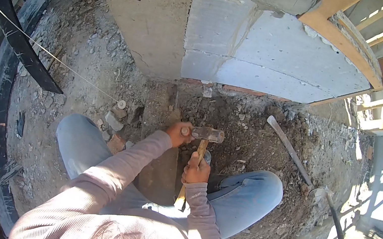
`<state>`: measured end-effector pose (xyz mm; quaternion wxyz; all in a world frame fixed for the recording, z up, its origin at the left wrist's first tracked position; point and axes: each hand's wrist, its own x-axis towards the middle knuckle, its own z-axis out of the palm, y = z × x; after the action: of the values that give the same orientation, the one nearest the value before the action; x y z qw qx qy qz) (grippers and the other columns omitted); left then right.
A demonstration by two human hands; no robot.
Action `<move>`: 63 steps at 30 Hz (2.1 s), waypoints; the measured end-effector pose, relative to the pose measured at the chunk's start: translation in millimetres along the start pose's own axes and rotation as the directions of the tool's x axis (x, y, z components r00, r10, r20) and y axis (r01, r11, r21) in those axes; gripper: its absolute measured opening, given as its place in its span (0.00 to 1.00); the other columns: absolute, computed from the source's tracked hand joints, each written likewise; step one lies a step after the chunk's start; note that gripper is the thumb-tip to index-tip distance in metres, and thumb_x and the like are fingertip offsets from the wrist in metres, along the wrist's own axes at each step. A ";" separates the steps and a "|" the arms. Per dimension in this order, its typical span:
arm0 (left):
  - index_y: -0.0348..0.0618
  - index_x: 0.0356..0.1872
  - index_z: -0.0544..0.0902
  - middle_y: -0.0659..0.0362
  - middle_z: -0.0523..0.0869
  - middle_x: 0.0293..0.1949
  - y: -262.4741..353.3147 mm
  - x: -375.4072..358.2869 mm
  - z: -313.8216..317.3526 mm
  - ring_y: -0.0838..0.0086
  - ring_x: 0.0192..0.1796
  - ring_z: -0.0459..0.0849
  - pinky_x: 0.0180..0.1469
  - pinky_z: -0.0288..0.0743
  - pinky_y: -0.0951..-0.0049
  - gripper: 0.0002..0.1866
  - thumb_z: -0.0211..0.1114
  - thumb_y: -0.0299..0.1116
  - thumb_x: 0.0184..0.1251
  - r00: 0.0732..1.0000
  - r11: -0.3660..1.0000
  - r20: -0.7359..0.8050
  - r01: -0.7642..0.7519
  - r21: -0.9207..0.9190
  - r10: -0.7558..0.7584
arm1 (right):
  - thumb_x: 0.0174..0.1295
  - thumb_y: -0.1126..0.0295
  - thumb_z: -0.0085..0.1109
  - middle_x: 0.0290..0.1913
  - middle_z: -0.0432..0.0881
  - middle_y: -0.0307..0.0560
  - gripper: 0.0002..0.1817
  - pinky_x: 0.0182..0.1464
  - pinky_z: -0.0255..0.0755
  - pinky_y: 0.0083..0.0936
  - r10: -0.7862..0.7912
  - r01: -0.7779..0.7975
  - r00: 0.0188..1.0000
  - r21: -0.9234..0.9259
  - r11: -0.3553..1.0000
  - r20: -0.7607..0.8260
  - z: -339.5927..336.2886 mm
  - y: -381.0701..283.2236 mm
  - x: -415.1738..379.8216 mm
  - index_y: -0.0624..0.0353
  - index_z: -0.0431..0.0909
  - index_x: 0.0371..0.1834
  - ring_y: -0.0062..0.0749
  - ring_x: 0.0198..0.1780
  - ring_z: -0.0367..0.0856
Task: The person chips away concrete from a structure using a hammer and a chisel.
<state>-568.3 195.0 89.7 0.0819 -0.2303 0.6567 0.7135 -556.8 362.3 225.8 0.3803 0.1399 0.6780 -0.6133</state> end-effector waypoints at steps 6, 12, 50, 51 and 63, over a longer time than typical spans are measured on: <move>0.45 0.38 0.81 0.48 0.70 0.55 19.7 -43.4 62.0 0.56 0.55 0.76 0.54 0.74 0.61 0.15 0.73 0.25 0.48 0.848 0.859 -0.252 -0.367 0.357 0.467 | 0.71 0.50 0.54 0.13 0.64 0.36 0.22 0.10 0.53 0.23 0.005 -0.005 1.000 0.068 0.998 0.003 1.0 -11.4 -3.0 0.55 0.66 0.27 0.19 0.09 0.59; 0.47 0.48 0.83 0.51 0.65 0.62 22.9 -57.7 45.4 0.61 0.59 0.75 0.55 0.76 0.65 0.18 0.73 0.31 0.54 0.866 0.829 -0.273 -0.243 0.504 0.419 | 0.72 0.49 0.50 0.13 0.65 0.37 0.22 0.11 0.57 0.24 -0.065 0.062 0.997 0.084 0.995 0.034 -5.5 -17.1 -1.2 0.55 0.67 0.28 0.21 0.09 0.60; 0.43 0.38 0.69 0.52 0.73 0.34 59.2 78.6 -22.9 0.60 0.37 0.73 0.45 0.75 0.55 0.08 0.48 0.35 0.79 0.924 -0.333 -0.309 -0.371 -0.867 -0.225 | 0.72 0.48 0.49 0.14 0.65 0.36 0.23 0.11 0.57 0.21 -0.033 0.040 0.996 -0.080 0.996 0.087 -1.0 -40.7 7.2 0.56 0.68 0.28 0.19 0.10 0.62; 0.44 0.37 0.68 0.53 0.74 0.33 56.2 81.1 -24.9 0.61 0.37 0.74 0.44 0.75 0.54 0.09 0.46 0.34 0.79 0.941 -0.378 -0.274 -0.331 -0.865 -0.196 | 0.72 0.49 0.49 0.14 0.65 0.35 0.23 0.11 0.56 0.20 -0.132 0.139 0.988 -0.082 0.987 0.080 0.4 -51.5 5.0 0.56 0.67 0.28 0.18 0.10 0.62; 0.36 0.40 0.71 0.52 0.76 0.38 61.9 100.9 -44.3 0.61 0.41 0.73 0.49 0.71 0.51 0.13 0.45 0.36 0.80 0.926 -0.434 -0.277 -0.366 -0.823 -0.256 | 0.76 0.52 0.43 0.18 0.68 0.38 0.21 0.15 0.64 0.20 -0.688 0.731 0.681 0.187 0.656 -0.250 34.6 -123.7 17.1 0.59 0.67 0.35 0.20 0.14 0.67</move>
<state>-673.3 125.5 100.0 -0.3141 -0.2791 -0.2474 0.8731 -637.6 299.3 305.1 0.0321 -0.0381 0.6150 -0.7869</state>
